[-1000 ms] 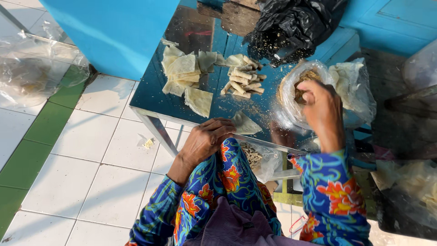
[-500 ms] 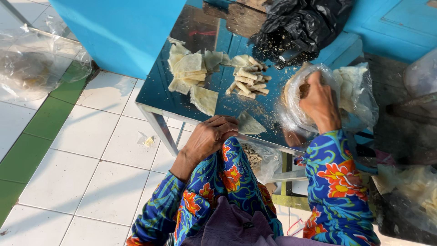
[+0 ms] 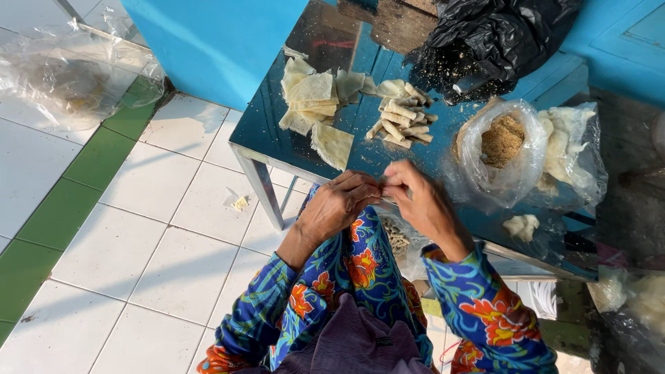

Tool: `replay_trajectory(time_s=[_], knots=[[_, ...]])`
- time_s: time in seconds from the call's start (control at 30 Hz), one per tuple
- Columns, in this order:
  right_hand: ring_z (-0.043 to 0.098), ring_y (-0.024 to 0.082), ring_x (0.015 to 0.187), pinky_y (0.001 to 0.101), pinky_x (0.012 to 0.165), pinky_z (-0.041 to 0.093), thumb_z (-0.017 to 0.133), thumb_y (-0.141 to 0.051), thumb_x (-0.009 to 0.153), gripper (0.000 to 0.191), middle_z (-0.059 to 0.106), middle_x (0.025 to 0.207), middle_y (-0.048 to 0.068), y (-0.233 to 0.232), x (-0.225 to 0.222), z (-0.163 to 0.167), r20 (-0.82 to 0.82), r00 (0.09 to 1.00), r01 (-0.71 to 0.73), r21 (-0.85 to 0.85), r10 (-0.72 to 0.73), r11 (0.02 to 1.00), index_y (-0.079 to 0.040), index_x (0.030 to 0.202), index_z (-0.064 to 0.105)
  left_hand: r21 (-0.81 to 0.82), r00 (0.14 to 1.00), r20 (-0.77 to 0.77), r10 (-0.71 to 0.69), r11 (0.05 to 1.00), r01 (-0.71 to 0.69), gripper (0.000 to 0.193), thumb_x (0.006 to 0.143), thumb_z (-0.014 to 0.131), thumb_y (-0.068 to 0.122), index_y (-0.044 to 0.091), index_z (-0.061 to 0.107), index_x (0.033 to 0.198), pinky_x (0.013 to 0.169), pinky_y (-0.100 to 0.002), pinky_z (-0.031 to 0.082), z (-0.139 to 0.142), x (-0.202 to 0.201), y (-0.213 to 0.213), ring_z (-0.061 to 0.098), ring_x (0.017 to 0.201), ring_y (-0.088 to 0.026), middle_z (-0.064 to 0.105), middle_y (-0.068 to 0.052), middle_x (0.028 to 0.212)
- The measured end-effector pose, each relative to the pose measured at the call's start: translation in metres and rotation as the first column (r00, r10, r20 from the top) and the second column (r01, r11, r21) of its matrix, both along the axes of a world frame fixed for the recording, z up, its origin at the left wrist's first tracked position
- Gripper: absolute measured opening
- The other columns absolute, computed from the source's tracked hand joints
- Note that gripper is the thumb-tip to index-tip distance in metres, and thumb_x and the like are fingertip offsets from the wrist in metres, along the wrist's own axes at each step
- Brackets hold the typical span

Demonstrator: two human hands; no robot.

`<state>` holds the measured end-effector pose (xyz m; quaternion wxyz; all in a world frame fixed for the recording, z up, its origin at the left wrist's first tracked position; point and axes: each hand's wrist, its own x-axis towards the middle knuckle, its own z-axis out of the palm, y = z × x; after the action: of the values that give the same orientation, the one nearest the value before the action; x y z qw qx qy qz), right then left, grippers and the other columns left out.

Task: The person sits at a metal table and rolls thin flat wafer sheets by hand into tight cylindrical rolls, placing each finished roll onto a growing pile of rolled pieces on the table. They occasionally take a new flat sheet from the stack and repeat the rolling motion.

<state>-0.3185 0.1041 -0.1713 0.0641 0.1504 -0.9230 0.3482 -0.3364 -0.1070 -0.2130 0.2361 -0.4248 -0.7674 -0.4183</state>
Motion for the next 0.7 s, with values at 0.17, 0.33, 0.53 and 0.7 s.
replay_trajectory(time_s=[0.17,0.33,0.53,0.7], knots=[[0.073,0.032,0.103,0.04,0.083,0.061,0.069,-0.001,0.093,0.037,0.072,0.114,0.014,0.02,0.024,-0.004,-0.367,0.912,-0.126,0.172,0.182,0.977,-0.003,0.128,0.058,0.027,0.998,-0.029,0.054,0.998,-0.053,0.022,0.084,0.079,0.009,0.006,0.072,0.105,0.09,-0.036,0.057,-0.004,-0.002,0.004,0.066,0.109,-0.026,0.069,-0.005,0.11],[0.071,0.028,0.102,0.0386,0.085,0.058,0.076,-0.007,0.091,0.047,0.071,0.112,0.01,0.033,0.029,-0.009,-0.44,0.877,-0.084,0.253,0.192,0.964,-0.006,0.134,0.058,0.005,0.993,-0.019,0.113,0.994,-0.113,0.028,0.079,0.08,0.008,0.008,0.075,0.106,0.082,-0.036,0.055,-0.004,0.003,0.01,0.062,0.097,-0.026,0.064,-0.007,0.1],[0.065,0.027,0.088,0.0417,0.08,0.051,0.079,-0.006,0.087,0.055,0.069,0.096,0.011,0.036,0.027,-0.011,-0.539,0.801,-0.042,0.382,0.26,0.923,-0.005,0.138,0.056,0.005,0.982,-0.027,0.186,0.982,-0.186,0.018,0.086,0.081,0.014,0.009,0.074,0.101,0.076,-0.038,0.044,-0.002,0.005,0.02,0.055,0.085,-0.026,0.06,-0.005,0.091],[0.062,0.024,0.078,0.0401,0.073,0.051,0.073,0.005,0.089,0.054,0.069,0.083,0.008,0.037,0.026,-0.014,-0.53,0.804,-0.002,0.452,0.271,0.892,-0.003,0.14,0.056,-0.003,0.969,-0.057,0.239,0.971,-0.24,0.015,0.089,0.079,0.015,0.01,0.072,0.101,0.081,-0.039,0.043,-0.005,0.005,0.023,0.055,0.085,-0.025,0.058,-0.004,0.087]])
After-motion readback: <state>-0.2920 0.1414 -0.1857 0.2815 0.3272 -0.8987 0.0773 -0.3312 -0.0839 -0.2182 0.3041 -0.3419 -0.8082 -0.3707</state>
